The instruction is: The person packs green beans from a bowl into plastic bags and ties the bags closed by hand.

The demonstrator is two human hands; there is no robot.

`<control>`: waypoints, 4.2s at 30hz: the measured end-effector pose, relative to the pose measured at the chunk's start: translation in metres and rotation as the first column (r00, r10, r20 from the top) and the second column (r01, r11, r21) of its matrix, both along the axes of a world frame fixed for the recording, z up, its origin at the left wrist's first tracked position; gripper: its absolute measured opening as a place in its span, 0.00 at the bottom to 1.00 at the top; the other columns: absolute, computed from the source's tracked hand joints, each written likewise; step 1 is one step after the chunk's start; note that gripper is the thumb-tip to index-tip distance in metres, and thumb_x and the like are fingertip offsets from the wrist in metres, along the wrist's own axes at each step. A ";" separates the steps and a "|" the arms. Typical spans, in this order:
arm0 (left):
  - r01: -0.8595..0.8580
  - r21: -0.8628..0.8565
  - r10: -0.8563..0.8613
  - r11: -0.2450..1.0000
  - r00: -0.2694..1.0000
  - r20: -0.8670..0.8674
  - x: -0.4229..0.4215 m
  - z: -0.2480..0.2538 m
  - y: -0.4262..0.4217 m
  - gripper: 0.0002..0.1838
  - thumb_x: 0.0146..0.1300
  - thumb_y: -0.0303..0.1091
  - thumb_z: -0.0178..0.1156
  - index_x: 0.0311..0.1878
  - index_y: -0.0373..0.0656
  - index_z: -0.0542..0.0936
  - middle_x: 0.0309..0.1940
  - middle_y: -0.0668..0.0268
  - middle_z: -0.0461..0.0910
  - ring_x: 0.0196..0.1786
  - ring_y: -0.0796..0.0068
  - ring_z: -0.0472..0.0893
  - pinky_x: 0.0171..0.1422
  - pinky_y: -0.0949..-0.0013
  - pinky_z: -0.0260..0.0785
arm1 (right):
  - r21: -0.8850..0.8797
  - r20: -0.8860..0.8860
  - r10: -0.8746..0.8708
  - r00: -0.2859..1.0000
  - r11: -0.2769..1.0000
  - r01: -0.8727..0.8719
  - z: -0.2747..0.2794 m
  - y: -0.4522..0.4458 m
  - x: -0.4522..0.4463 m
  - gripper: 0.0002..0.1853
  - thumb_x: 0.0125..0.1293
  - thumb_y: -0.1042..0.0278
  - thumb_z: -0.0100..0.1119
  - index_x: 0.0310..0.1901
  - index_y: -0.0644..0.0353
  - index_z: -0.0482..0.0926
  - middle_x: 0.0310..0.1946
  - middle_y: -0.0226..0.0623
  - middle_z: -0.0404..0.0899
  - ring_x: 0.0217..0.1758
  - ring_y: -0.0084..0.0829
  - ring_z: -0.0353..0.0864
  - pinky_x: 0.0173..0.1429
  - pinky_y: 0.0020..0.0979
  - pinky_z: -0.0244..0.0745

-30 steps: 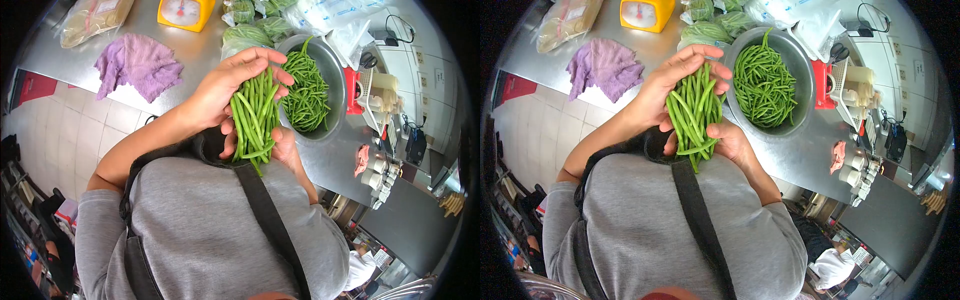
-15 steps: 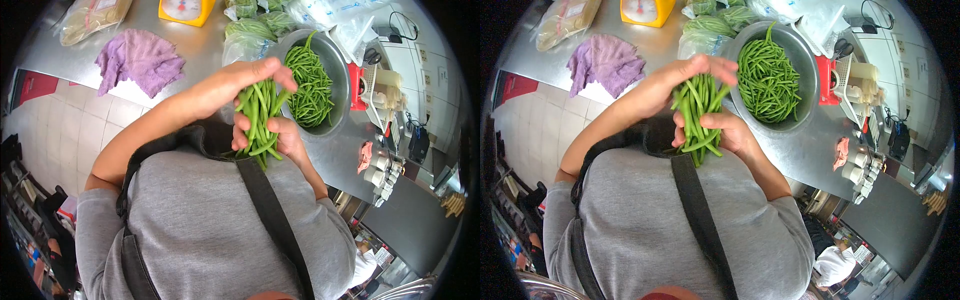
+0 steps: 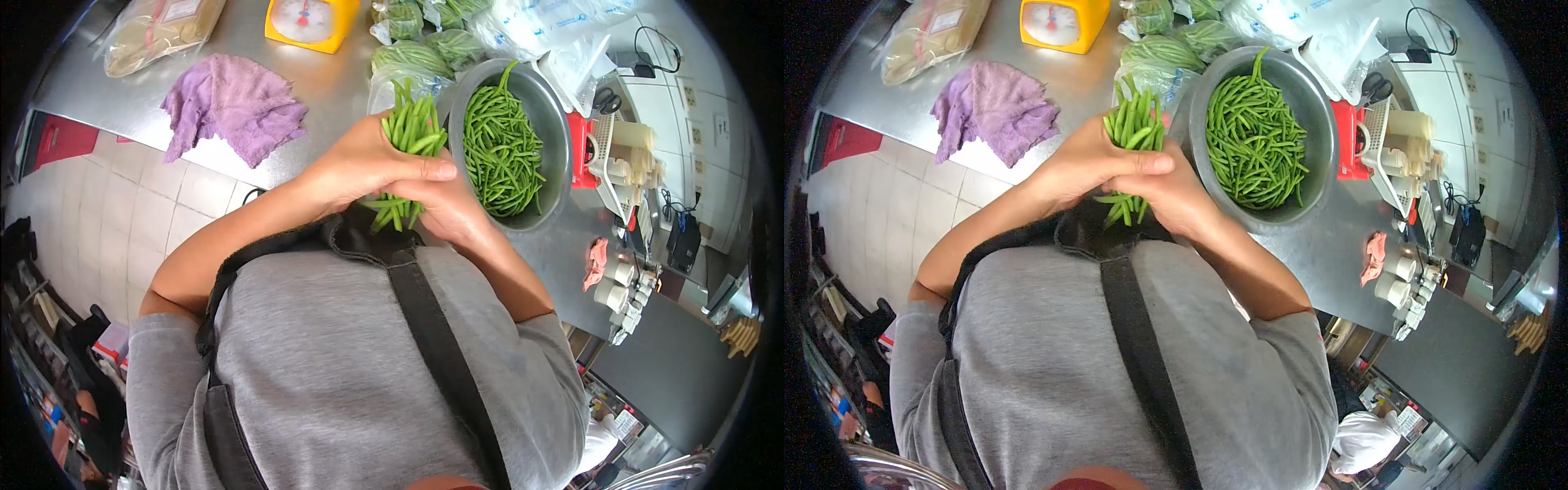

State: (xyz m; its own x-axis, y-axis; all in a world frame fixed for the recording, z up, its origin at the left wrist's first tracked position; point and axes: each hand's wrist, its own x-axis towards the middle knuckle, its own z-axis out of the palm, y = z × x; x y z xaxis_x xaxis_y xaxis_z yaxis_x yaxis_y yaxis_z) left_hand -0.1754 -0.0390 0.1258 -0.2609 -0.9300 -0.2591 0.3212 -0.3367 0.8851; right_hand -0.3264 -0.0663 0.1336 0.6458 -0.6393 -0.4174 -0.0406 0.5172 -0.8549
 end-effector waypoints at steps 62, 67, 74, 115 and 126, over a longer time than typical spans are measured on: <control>-0.340 0.259 0.426 0.904 0.668 -0.610 0.073 -0.040 0.003 0.16 0.65 0.31 0.61 0.53 0.44 0.71 0.40 0.65 0.77 0.42 0.68 0.81 0.50 0.63 0.80 | -0.360 -0.040 0.043 0.998 0.931 -0.055 -0.018 -0.019 0.034 0.09 0.72 0.70 0.56 0.50 0.64 0.75 0.35 0.31 0.81 0.35 0.20 0.79 0.38 0.21 0.74; -0.375 0.298 0.479 0.878 0.660 -0.580 0.070 -0.040 0.018 0.18 0.64 0.31 0.63 0.55 0.43 0.70 0.42 0.64 0.77 0.45 0.67 0.81 0.50 0.62 0.78 | -0.195 0.020 0.130 0.991 0.973 -0.124 -0.017 0.003 0.047 0.04 0.65 0.80 0.61 0.39 0.64 0.76 0.33 0.29 0.81 0.35 0.18 0.80 0.39 0.22 0.76; -0.410 0.407 0.578 0.816 0.563 -0.591 0.060 -0.062 0.060 0.22 0.62 0.28 0.63 0.58 0.42 0.68 0.40 0.63 0.77 0.39 0.68 0.82 0.46 0.63 0.80 | -0.193 -0.146 0.506 0.850 0.828 -0.527 -0.015 -0.023 0.047 0.03 0.62 0.80 0.64 0.37 0.66 0.81 0.33 0.30 0.82 0.37 0.18 0.80 0.42 0.23 0.76; 0.048 0.010 -0.034 0.999 0.831 -0.555 0.052 -0.032 0.069 0.28 0.57 0.28 0.69 0.58 0.40 0.68 0.39 0.63 0.77 0.35 0.72 0.80 0.39 0.68 0.74 | -0.089 -0.172 0.465 0.868 0.870 -0.484 0.016 -0.049 0.070 0.24 0.69 0.53 0.59 0.57 0.63 0.78 0.31 0.24 0.81 0.24 0.13 0.73 0.27 0.16 0.60; 0.136 0.110 -0.079 0.985 0.908 -0.411 0.046 -0.015 0.069 0.27 0.55 0.24 0.68 0.59 0.37 0.70 0.40 0.64 0.80 0.37 0.75 0.80 0.40 0.71 0.74 | -0.134 -0.468 0.667 0.579 0.594 -0.793 0.046 -0.075 0.090 0.15 0.64 0.55 0.65 0.41 0.60 0.83 0.27 0.20 0.78 0.26 0.11 0.71 0.27 0.16 0.61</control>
